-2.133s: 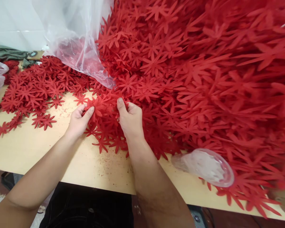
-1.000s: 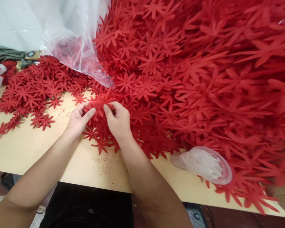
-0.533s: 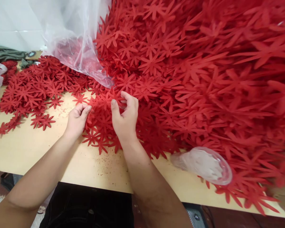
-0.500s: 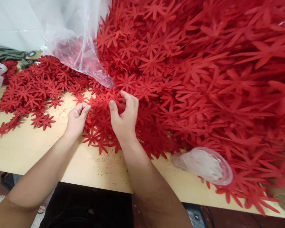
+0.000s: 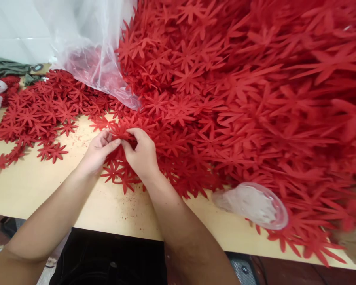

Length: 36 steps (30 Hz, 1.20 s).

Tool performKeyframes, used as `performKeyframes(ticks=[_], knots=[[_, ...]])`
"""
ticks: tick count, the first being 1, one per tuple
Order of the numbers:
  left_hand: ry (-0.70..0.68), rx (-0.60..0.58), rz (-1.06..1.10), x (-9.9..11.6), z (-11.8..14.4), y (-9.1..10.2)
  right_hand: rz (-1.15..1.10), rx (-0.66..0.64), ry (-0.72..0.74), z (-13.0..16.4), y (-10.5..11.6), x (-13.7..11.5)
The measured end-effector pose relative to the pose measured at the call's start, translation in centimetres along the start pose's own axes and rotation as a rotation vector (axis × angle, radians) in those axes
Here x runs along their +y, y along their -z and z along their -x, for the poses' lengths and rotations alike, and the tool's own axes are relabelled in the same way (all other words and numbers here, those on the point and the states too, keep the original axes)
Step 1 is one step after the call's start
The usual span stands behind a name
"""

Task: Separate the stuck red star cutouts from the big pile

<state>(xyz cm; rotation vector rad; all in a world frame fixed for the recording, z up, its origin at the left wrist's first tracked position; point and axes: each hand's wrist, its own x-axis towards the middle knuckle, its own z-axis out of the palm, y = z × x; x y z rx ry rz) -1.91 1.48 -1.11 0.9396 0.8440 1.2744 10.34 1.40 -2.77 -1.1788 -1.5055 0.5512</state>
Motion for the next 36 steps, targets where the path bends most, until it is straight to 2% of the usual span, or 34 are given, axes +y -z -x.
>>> performKeyframes(ticks=[2,4,9,12,15,17,20,26,31,36], knots=[[0.010,0.018,-0.038,-0.3,-0.2,0.1,-0.083,-0.007,-0.087,-0.1,0.2,-0.3],[0.021,0.092,-0.067,-0.5,-0.4,0.3,-0.155,-0.008,-0.153,-0.3,0.3,-0.6],[0.024,0.219,-0.131,0.0,-0.7,0.2,-0.307,0.126,-0.333,-1.0,1.0,0.0],[0.006,0.286,-0.185,0.5,-0.8,0.1,-0.337,0.179,-0.348,-1.6,1.4,1.0],[-0.045,0.338,-0.226,0.5,-0.9,0.2,-0.366,0.191,-0.296,-1.8,1.4,1.3],[-0.063,0.337,-0.248,0.2,-1.0,0.4,-0.385,0.170,-0.269,-1.7,1.1,1.0],[-0.083,0.269,-0.221,-0.3,-1.0,0.6,-0.384,0.107,-0.288,-1.4,0.8,0.5],[-0.042,0.172,-0.130,-0.3,-0.9,0.5,-0.319,0.103,-0.320,-1.3,0.8,1.0],[-0.037,0.233,-0.149,0.0,-0.8,0.4,-0.385,0.029,-0.289,-1.2,0.6,0.7],[-0.062,0.269,-0.230,0.2,-0.8,0.3,-0.455,-0.052,-0.351,-1.0,0.5,0.0]])
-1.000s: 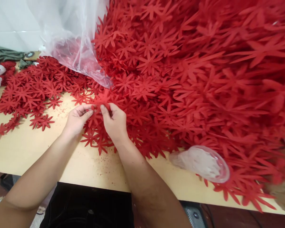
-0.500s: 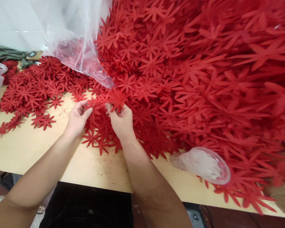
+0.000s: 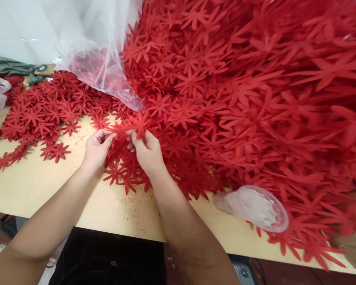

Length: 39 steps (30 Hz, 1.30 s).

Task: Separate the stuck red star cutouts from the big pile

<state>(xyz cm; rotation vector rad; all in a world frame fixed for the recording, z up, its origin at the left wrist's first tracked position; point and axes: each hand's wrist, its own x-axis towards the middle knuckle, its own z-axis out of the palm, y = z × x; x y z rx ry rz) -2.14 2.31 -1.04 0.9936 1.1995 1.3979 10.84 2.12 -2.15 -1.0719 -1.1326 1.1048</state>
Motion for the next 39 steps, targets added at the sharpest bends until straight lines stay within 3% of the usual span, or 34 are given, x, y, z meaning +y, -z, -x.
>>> performKeyframes(ticks=[10,16,25,29,33,35,39], knots=[[-0.078,0.028,-0.081,-0.1,-0.2,0.2,-0.063,-0.038,0.021,0.7,-0.6,-0.8],[-0.054,-0.064,-0.007,-0.7,0.0,0.1,0.040,-0.189,0.096,1.2,-1.1,-1.2],[0.040,-0.124,-0.014,-0.2,0.7,-0.5,0.121,0.048,0.141,0.3,0.3,-1.0],[0.018,-0.057,-0.023,0.1,0.3,-0.2,0.189,0.195,0.169,-0.7,2.2,-0.4],[-0.009,0.043,0.044,0.4,-0.5,0.5,0.103,0.313,0.187,-1.4,3.6,-0.1],[-0.015,0.042,0.090,0.4,-0.7,0.7,0.092,0.231,0.180,-1.0,3.1,-0.6],[0.000,-0.090,0.123,0.4,-0.3,0.5,0.192,-0.081,0.225,0.6,0.5,-1.6]])
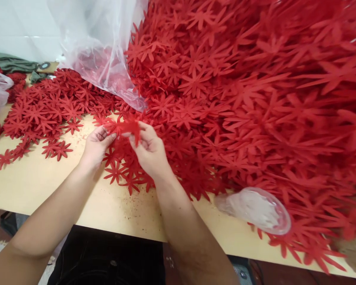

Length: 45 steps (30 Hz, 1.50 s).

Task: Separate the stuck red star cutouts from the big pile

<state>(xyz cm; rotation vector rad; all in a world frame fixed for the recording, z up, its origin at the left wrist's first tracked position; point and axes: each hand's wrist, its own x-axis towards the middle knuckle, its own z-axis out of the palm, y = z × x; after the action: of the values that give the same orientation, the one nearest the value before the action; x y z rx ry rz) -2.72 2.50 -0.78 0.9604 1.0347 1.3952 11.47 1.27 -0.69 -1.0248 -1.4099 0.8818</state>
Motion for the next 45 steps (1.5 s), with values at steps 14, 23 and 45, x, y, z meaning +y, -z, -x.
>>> performKeyframes(ticks=[14,23,45], knots=[[-0.158,0.035,-0.203,-0.9,0.2,0.6,-0.034,0.016,-0.109,-0.1,-0.1,1.4],[-0.268,-0.236,-0.248,0.1,0.8,0.3,0.274,-0.275,0.046,0.3,-0.3,0.8],[-0.172,0.216,-0.351,-1.3,-1.6,2.2,0.499,0.143,0.150,-0.8,2.6,0.6]])
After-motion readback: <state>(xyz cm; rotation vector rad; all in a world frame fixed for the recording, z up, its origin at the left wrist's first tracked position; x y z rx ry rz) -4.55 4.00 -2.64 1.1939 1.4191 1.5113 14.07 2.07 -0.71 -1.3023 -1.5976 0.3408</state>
